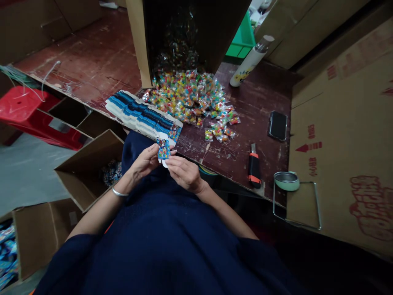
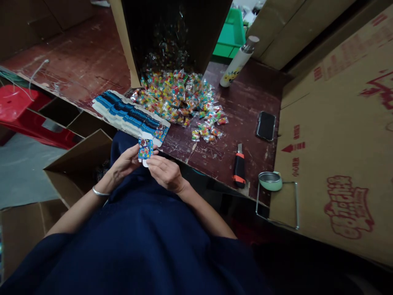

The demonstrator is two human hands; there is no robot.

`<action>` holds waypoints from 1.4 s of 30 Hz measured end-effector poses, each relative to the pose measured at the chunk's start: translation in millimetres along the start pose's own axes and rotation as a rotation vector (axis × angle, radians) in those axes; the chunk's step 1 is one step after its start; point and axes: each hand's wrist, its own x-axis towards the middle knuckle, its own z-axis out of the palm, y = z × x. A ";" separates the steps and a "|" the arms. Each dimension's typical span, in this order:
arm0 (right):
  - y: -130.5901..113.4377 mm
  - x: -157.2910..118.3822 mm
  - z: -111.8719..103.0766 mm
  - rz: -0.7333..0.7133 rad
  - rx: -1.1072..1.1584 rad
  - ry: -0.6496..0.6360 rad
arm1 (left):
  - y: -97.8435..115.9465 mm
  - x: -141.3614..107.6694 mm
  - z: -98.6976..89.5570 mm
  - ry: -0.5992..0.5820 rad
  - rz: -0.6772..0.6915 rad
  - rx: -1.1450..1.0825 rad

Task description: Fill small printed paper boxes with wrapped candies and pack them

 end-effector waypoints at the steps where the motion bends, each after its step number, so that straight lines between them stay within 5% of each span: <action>1: -4.8 2.5 -2.2 0.030 0.024 -0.006 | 2.2 -2.3 -0.6 -0.012 0.005 0.003; 11: -9.5 31.7 -34.4 0.378 0.200 -0.135 | 2.2 -15.4 1.3 -0.210 -0.064 0.230; 17: -10.7 23.7 -22.0 0.518 0.295 0.167 | -6.4 -12.3 6.4 0.033 0.058 0.209; 27: -8.8 13.2 9.9 0.642 0.377 0.346 | -29.5 -12.7 22.8 0.379 0.458 0.343; 31: -5.0 12.8 14.2 0.560 0.373 0.423 | -30.3 -15.5 20.5 0.277 0.447 0.418; 37: -0.5 13.9 9.7 0.463 0.240 0.376 | -20.5 -17.9 13.0 0.069 0.287 0.436; 42: 0.7 19.9 7.5 0.435 0.326 0.383 | -17.7 -15.2 11.8 0.097 0.361 0.463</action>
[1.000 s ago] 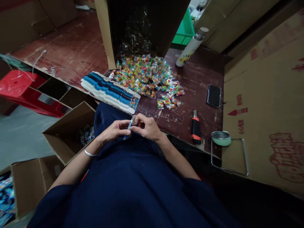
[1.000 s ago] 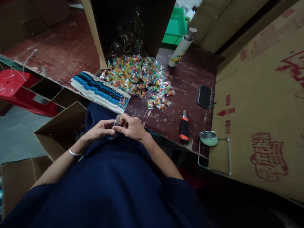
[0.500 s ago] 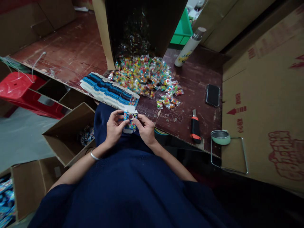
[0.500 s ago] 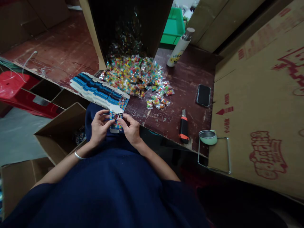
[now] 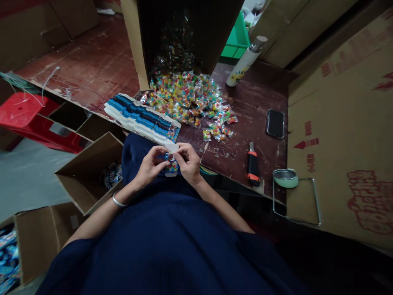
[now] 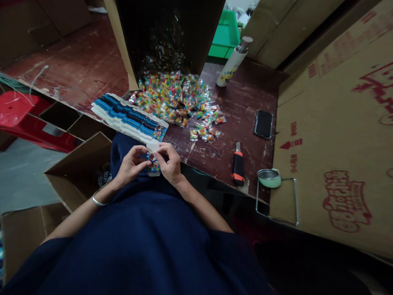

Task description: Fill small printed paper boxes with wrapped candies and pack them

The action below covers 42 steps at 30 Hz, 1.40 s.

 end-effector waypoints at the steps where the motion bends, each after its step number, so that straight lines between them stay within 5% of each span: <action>1: -1.2 1.0 0.6 0.026 0.047 0.014 | 0.0 0.7 0.0 0.030 0.019 -0.001; 8: -12.1 13.0 -5.9 0.119 0.153 -0.129 | 4.3 -1.4 -1.9 0.043 0.018 0.005; 15: -13.5 26.7 -16.8 0.288 0.125 -0.140 | 7.1 -5.4 -2.4 -0.004 -0.006 0.039; 26: -14.6 15.5 -34.8 -0.102 -0.035 -0.366 | 4.3 -11.5 4.7 -0.099 -0.152 -0.026; 29: 1.2 29.9 -62.2 -0.102 -0.287 -0.282 | -1.3 -8.4 0.9 -0.214 -0.259 0.008; 31: 16.5 47.2 -85.5 0.018 -0.559 -0.050 | 0.4 -3.2 -9.2 -0.333 -0.289 0.104; 33: 33.1 66.1 -105.5 0.150 -0.817 0.043 | 8.3 2.7 -24.9 -0.451 -0.261 0.283; 39: 64.9 101.4 -120.2 0.261 -0.982 -0.085 | 39.1 9.2 -61.5 -0.919 -0.198 0.709; 42: 67.3 106.3 -118.6 0.232 -0.978 -0.181 | 39.8 9.5 -57.0 -0.870 -0.255 0.702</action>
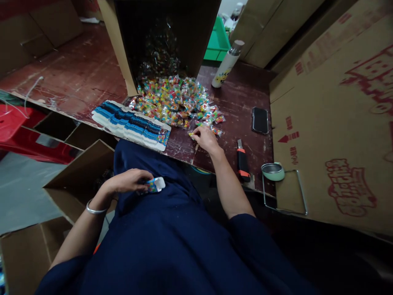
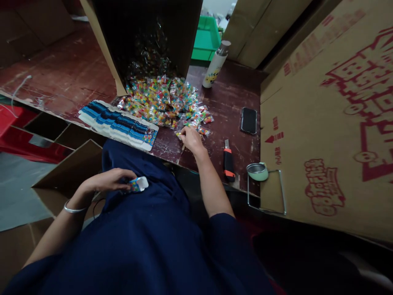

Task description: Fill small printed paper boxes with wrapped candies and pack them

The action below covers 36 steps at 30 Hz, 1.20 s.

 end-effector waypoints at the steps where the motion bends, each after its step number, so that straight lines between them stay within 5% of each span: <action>1: -0.1 0.5 -0.5 -0.020 0.003 -0.012 | 0.6 3.7 2.4 0.059 -0.015 -0.058; 8: -9.9 -9.2 -5.6 -0.069 0.152 -0.050 | -2.6 38.9 29.5 0.468 0.004 -0.458; 13: -55.0 -50.4 -1.2 0.008 0.859 -0.031 | -6.4 54.5 46.6 0.654 0.027 -0.565; 15: -77.5 -70.7 1.2 -0.024 0.982 0.010 | -5.1 57.5 50.7 0.683 0.023 -0.605; 20: -108.5 -95.4 -1.0 -0.179 0.801 0.054 | 6.5 57.3 55.7 0.723 0.063 -0.651; 28: -107.1 -92.8 -7.3 -0.382 0.471 0.098 | 11.8 52.3 57.7 0.819 0.078 -0.566; 32: -105.7 -93.0 -3.9 -0.444 0.572 -0.005 | 15.8 50.8 57.2 0.873 0.104 -0.587; 36: -105.8 -102.6 7.0 -0.231 0.935 -0.106 | 20.6 47.8 53.5 0.904 0.167 -0.637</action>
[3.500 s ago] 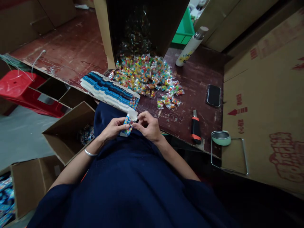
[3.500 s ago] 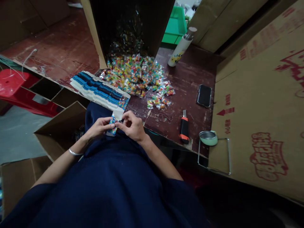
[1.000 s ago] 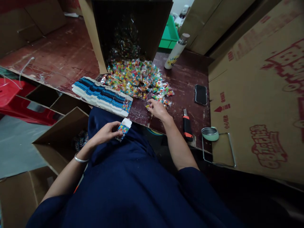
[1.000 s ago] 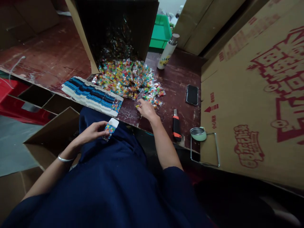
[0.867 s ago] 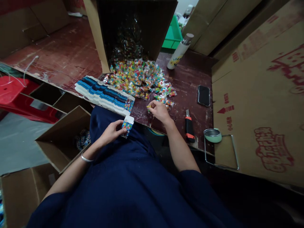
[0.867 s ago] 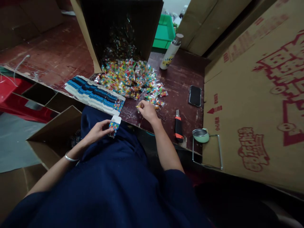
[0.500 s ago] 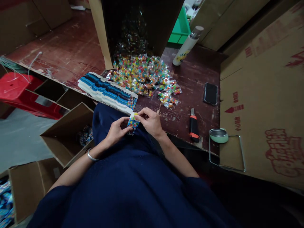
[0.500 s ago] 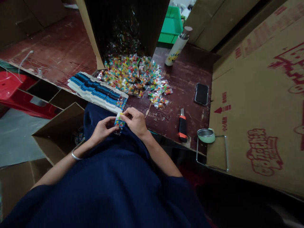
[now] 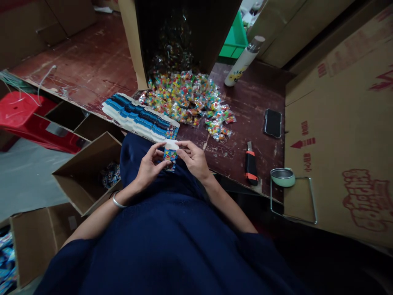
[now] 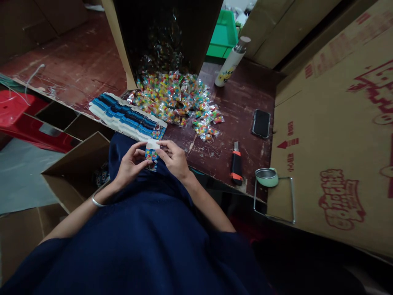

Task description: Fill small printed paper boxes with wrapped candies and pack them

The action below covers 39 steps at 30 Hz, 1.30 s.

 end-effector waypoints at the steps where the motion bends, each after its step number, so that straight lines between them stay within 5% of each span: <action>1: 2.5 -3.5 3.2 0.050 0.065 0.013 | 0.6 -0.1 -0.4 -0.016 -0.003 -0.018; 6: 11.1 -14.6 15.8 -0.018 0.017 0.084 | -4.3 -2.3 1.9 -0.104 -0.070 -0.110; 9: 9.3 -14.1 19.9 -0.103 -0.003 0.173 | -7.4 -1.8 5.6 -0.087 -0.076 -0.154; 12: 4.5 -11.2 23.4 -0.041 0.133 0.221 | -8.3 -0.6 6.7 -0.046 -0.061 -0.172; 24: -3.3 11.8 3.9 0.153 0.167 0.059 | 0.9 -6.1 0.6 -0.120 -0.034 -0.003; 34: -9.8 -5.1 12.5 -0.030 0.053 0.089 | 2.0 -5.6 -13.4 -0.196 -0.118 -0.081; 39: -0.2 7.1 5.8 0.136 0.176 -0.035 | 7.2 -3.6 -16.6 -0.175 -0.065 0.060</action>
